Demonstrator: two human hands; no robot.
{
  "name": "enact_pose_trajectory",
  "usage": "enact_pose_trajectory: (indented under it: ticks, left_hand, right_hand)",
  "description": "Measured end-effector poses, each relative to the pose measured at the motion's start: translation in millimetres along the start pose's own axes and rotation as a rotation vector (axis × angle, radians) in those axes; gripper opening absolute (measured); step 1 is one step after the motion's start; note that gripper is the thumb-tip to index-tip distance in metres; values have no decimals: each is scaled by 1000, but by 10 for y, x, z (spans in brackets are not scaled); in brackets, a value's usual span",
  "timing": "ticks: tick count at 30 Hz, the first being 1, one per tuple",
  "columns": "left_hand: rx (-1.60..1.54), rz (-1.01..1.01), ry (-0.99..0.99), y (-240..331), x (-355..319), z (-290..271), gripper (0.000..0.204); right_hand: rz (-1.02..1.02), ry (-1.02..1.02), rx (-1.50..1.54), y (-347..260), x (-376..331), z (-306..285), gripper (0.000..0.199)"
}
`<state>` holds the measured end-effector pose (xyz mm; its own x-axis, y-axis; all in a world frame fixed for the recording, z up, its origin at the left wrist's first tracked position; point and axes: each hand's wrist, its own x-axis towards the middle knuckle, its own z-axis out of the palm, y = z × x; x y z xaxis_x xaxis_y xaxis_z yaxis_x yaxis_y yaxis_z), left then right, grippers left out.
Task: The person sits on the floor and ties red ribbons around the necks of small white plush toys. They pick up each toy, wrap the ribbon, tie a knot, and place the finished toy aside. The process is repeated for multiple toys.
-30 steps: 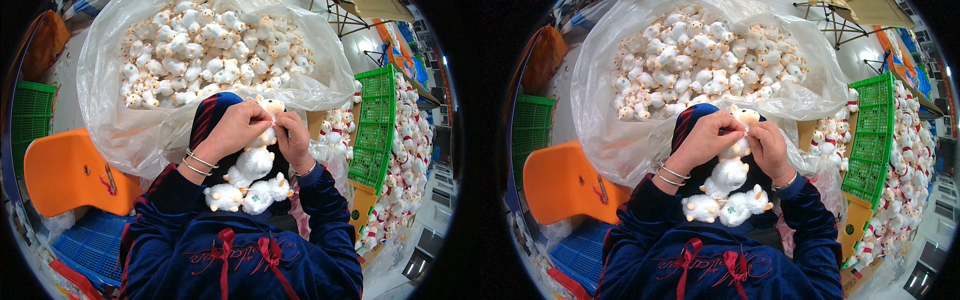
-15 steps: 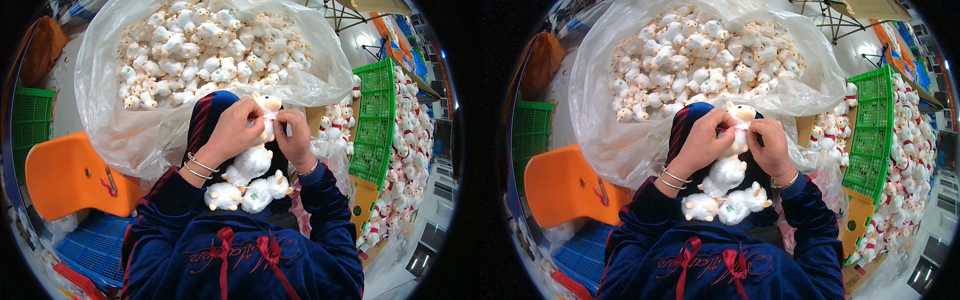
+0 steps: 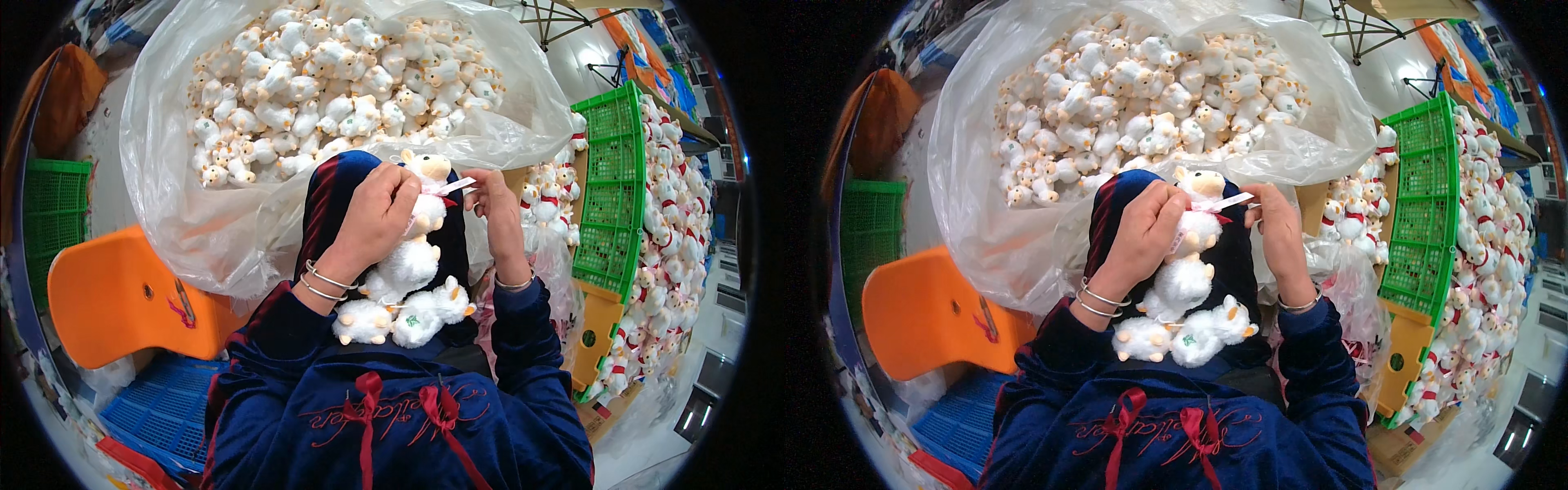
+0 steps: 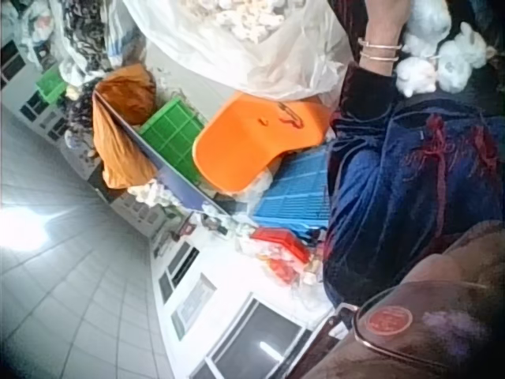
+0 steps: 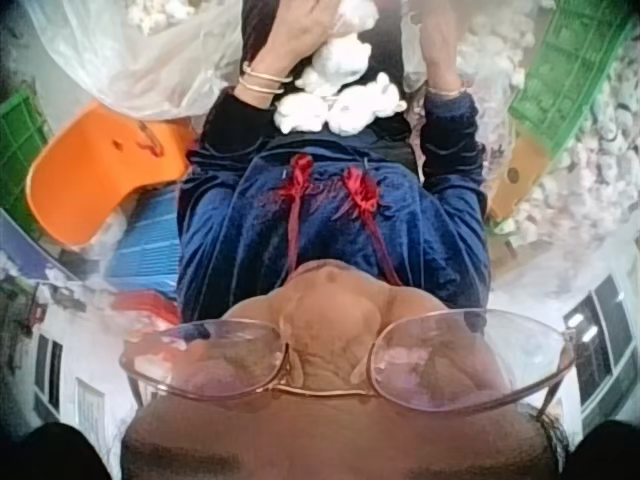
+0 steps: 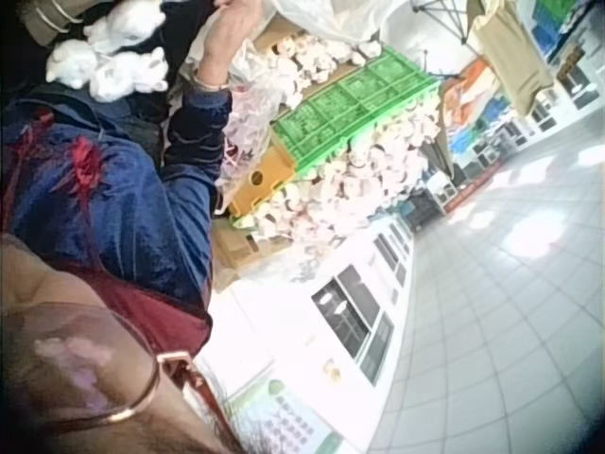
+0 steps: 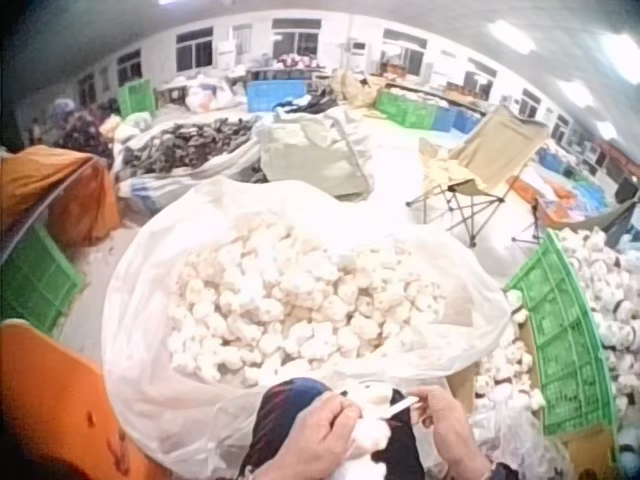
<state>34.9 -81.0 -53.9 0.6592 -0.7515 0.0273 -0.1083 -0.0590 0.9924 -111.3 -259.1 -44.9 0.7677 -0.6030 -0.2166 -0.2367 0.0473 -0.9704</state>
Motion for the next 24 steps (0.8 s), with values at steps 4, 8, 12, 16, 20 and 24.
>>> enact_pose_trajectory:
  ticks: [4,8,12,16,20,24]
  left_hand:
    - [117,11,13,60,-7,23,15]
    - [153,26,20,72,-11,8,14]
    - [93,24,-14,11,-8,-7,13]
    - [95,-26,-38,65,-12,-41,12]
    - [92,-34,-63,102,-11,-64,13]
    - [129,27,-90,100,3,-69,14]
  right_hand:
    - [-27,-31,-38,-179,-67,248,21]
    - [-406,6,-463,-304,-236,280,11]
    - [-633,-96,-738,-244,-277,216,9]
    - [-711,-177,-880,-429,-331,112,10]
    - [-503,3,-558,-499,-330,89,10]
    - [-103,8,-357,-464,-256,179,20]
